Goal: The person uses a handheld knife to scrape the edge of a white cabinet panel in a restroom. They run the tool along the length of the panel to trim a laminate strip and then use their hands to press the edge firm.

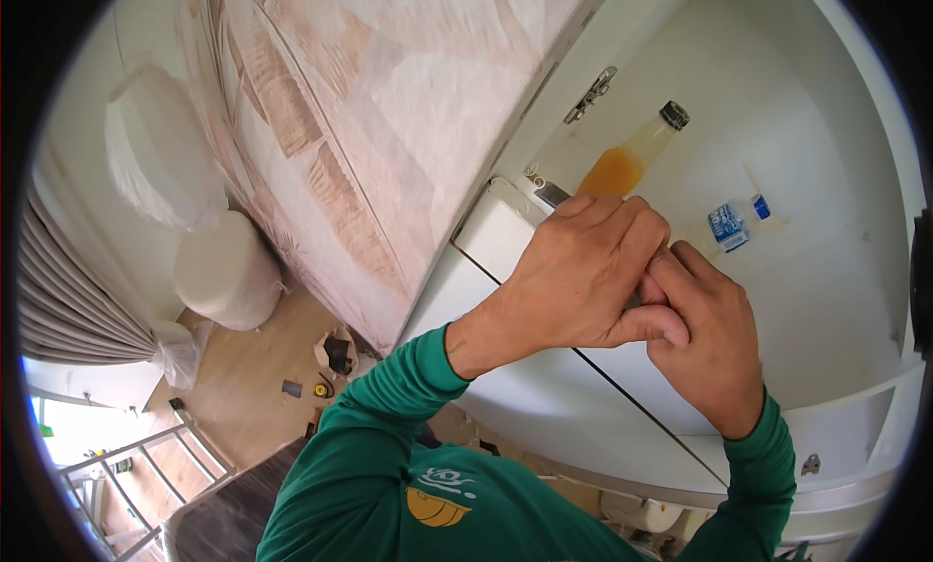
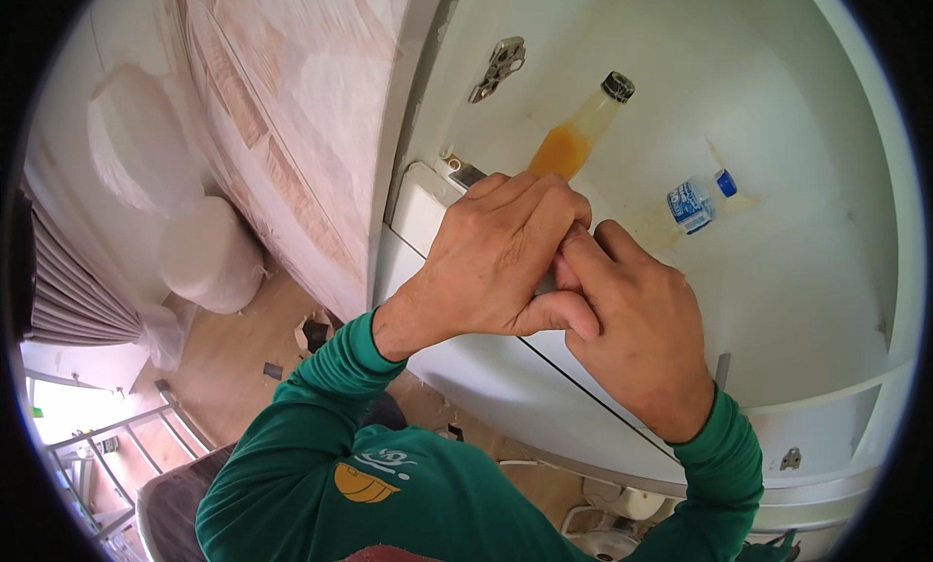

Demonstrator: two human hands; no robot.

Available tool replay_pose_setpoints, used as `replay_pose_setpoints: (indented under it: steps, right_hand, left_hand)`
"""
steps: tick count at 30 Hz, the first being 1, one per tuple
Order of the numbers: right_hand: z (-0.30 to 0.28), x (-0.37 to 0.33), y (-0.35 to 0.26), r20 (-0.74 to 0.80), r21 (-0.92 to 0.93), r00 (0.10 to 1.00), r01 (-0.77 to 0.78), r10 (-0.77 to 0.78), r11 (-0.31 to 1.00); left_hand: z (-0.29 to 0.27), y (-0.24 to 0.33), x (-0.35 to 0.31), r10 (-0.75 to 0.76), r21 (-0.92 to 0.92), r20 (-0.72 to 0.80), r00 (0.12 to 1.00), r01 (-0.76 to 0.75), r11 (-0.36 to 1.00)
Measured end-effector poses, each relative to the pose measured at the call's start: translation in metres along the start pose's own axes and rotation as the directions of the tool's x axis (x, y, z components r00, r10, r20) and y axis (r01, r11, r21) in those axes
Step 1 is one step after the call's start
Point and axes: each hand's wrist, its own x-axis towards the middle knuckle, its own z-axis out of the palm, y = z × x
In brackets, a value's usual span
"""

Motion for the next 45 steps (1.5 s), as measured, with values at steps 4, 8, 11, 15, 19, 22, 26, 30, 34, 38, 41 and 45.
replay_pose_setpoints:
  steps: [4, 8, 11, 15, 19, 22, 26, 30, 34, 38, 41, 45]
  right_hand:
    - [0.001, 0.003, -0.004, -0.002, -0.022, 1.0, -0.01, 0.01, 1.0]
    - [0.005, 0.005, -0.005, -0.023, -0.006, 1.0, 0.0, 0.0, 1.0]
    - [0.007, 0.006, -0.006, -0.033, -0.029, 0.999, 0.002, -0.002, 1.0]
    - [0.011, 0.01, -0.005, -0.054, -0.019, 0.998, 0.021, -0.022, 1.0]
    - [0.017, 0.011, -0.006, -0.077, -0.039, 0.997, 0.016, -0.019, 0.999]
    - [0.019, 0.011, 0.002, -0.063, 0.033, 0.998, -0.006, 0.008, 0.999]
    - [0.017, 0.009, 0.015, -0.158, 0.368, 0.983, -0.027, 0.091, 0.93]
    - [0.001, -0.022, 0.033, -0.307, 0.519, 0.933, -0.001, 0.187, 0.855]
    - [0.003, -0.07, 0.046, -0.415, 0.568, 0.828, -0.09, 0.379, 0.818]
    - [0.032, -0.102, 0.058, -0.499, 0.643, 0.702, -0.093, 0.508, 0.76]
    - [0.045, -0.109, 0.064, -0.596, 0.669, 0.6, 0.004, 0.534, 0.743]
    - [0.046, -0.113, 0.072, -0.499, 0.821, 0.602, 0.099, 0.623, 0.562]
  left_hand:
    - [-0.002, -0.006, -0.001, 0.004, -0.034, -0.009, 1.0, -0.005, 0.999]
    - [-0.007, -0.008, 0.001, -0.006, -0.032, 0.033, 0.999, 0.007, 0.999]
    - [-0.009, -0.009, -0.001, -0.01, -0.047, 0.023, 1.0, 0.011, 0.999]
    - [-0.015, -0.014, 0.001, -0.015, -0.012, 0.065, 0.998, 0.015, 1.0]
    - [-0.018, -0.013, 0.002, -0.032, 0.035, 0.116, 0.993, 0.028, 0.999]
    - [-0.025, -0.009, 0.006, -0.062, 0.006, 0.168, 0.984, 0.062, 0.998]
    - [-0.043, 0.005, 0.022, -0.095, -0.135, -0.025, 0.995, 0.091, 0.987]
    - [-0.1, 0.033, 0.057, -0.034, 0.448, 0.203, 0.979, -0.062, 0.892]
    - [-0.109, 0.035, 0.068, -0.018, 0.661, 0.547, 0.837, -0.418, 0.624]
    - [-0.112, 0.01, 0.073, -0.032, 0.563, 0.758, 0.652, -0.629, 0.536]
    - [-0.117, 0.008, 0.073, -0.027, 0.536, 0.779, 0.627, -0.643, 0.547]
    - [-0.113, 0.024, 0.072, -0.137, 0.596, 0.765, 0.629, -0.612, 0.519]
